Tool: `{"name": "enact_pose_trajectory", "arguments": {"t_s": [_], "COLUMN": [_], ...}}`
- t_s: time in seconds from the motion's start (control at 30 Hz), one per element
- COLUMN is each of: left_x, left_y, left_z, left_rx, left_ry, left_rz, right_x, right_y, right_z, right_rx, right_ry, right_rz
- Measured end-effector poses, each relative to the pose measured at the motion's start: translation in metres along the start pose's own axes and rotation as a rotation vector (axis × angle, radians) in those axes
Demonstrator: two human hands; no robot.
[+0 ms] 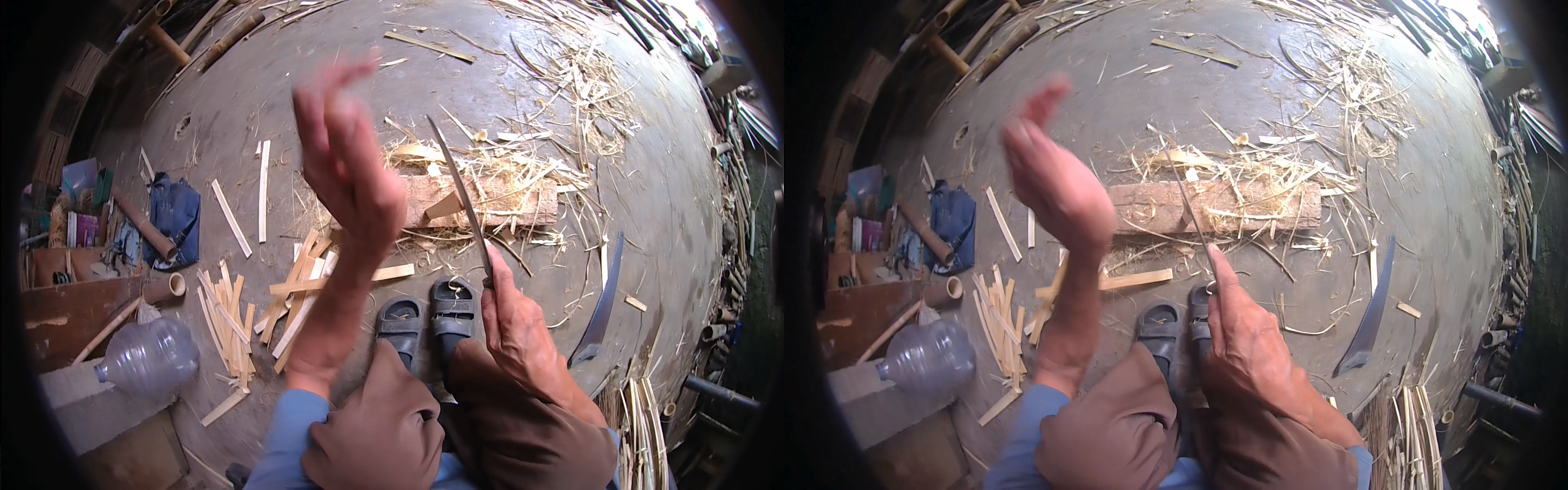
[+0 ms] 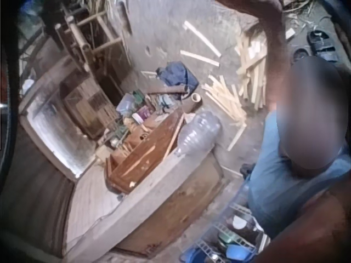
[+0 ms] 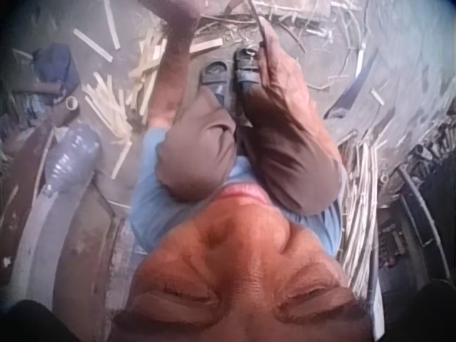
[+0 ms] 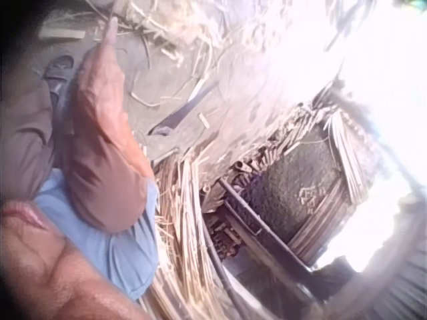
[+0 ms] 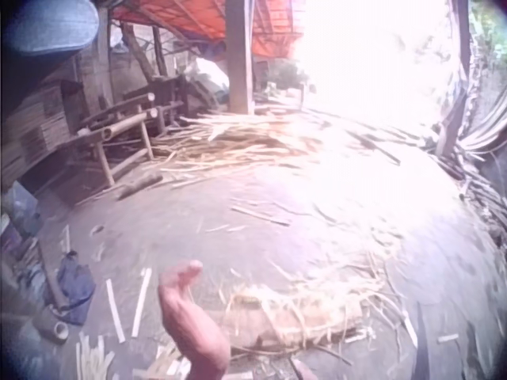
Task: The person sits on the floor and uses a knife to shave and split thin bamboo strips, repeatedly picking up pieces, shaving them, and placing them into a growing pile. The person occasionally pauses to inspect the strips and adjust their grip.
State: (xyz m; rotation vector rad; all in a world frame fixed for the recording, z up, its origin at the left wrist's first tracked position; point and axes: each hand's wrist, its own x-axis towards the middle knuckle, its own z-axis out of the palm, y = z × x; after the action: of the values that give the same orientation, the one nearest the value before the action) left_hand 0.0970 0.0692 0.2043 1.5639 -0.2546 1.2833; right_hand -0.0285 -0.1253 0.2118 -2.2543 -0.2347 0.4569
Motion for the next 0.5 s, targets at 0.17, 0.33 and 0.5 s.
{"name": "enact_pose_trajectory", "arguments": {"t_s": [0.17, 0.33, 0.5], "left_x": [0.04, 0.009, 0.012], "left_y": [-0.009, -0.057, -0.04], "left_z": [0.049, 0.043, 0.052], "left_rx": [0.164, 0.229, 0.267], "left_ry": [-0.604, -1.216, -1.285], "left_rz": [0.455, -0.076, -0.047], "right_x": [0.001, 0.0, -0.003], "right_y": [0.012, 0.007, 0.01], "right_z": [0.012, 0.012, 0.006], "right_rx": [0.019, 0.019, 0.012], "right_ry": [0.052, 0.039, 0.057], "right_rz": [-0.125, -0.15, -0.123]}}
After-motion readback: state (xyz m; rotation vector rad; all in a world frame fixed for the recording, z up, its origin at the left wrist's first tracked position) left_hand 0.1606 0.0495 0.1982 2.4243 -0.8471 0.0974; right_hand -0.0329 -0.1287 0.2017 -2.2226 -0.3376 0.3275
